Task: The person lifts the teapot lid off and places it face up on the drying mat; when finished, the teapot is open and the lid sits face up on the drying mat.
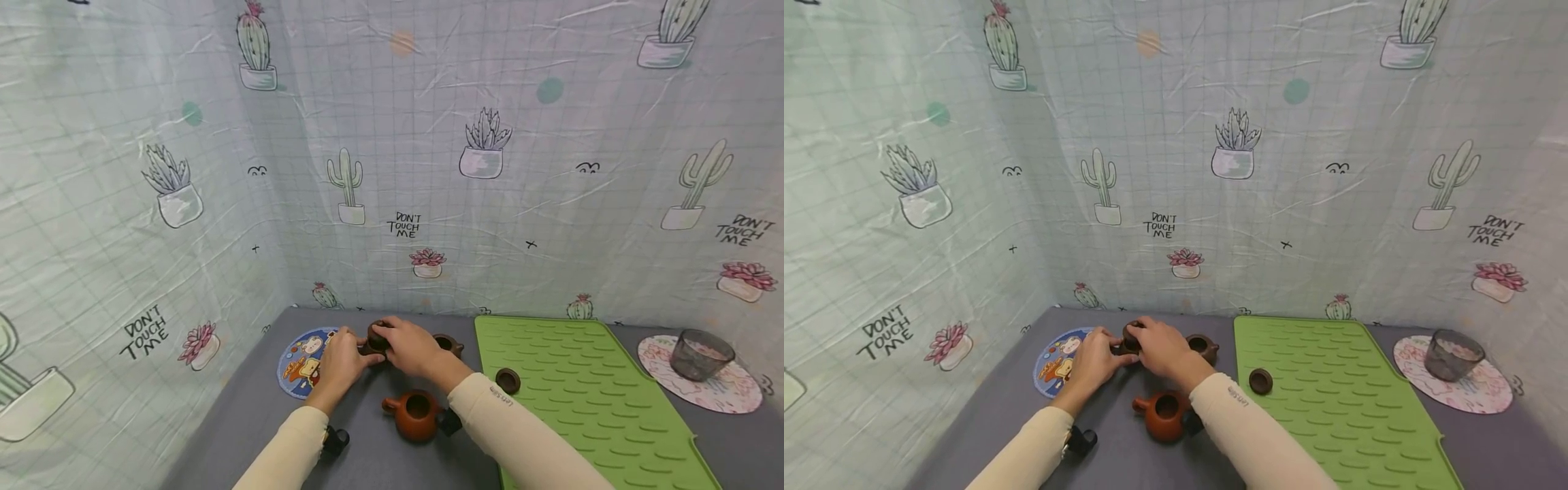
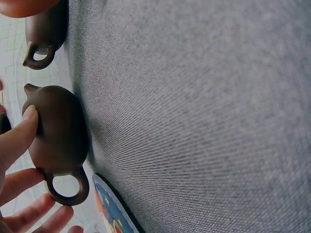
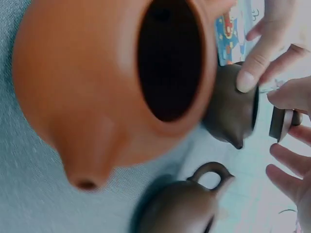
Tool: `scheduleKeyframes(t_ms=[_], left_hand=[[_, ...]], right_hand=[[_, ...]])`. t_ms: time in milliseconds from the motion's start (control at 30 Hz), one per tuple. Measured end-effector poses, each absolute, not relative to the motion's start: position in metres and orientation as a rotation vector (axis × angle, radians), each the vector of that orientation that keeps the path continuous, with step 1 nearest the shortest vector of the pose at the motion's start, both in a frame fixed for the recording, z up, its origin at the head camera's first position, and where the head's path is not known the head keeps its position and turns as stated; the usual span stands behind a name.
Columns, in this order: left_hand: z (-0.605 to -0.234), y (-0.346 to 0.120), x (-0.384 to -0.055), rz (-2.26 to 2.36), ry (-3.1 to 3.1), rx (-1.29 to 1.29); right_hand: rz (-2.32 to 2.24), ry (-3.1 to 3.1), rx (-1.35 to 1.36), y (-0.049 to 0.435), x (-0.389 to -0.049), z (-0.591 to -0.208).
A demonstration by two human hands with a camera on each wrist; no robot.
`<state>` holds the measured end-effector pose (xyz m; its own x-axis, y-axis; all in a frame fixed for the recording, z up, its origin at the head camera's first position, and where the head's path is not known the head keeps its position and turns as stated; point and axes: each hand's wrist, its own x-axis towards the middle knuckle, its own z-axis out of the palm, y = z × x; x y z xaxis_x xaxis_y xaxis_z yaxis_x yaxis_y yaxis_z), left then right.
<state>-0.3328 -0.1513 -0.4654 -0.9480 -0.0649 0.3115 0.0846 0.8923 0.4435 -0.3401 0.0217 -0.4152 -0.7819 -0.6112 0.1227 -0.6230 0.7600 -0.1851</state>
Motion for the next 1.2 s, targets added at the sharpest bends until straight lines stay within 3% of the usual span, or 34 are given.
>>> scheduleKeyframes(t_ms=[667,1200], left_hand=[[-0.464,-0.151,-0.334,-0.633,-2.767,-0.021],[-0.464,-0.153,-0.332,-0.636,-2.749,-0.029]], right_hand=[[0.454,-2.737,0.891,0.072,-0.348,-0.361],[0.638,-2.894,0.818,0.166,-0.360,-0.375]])
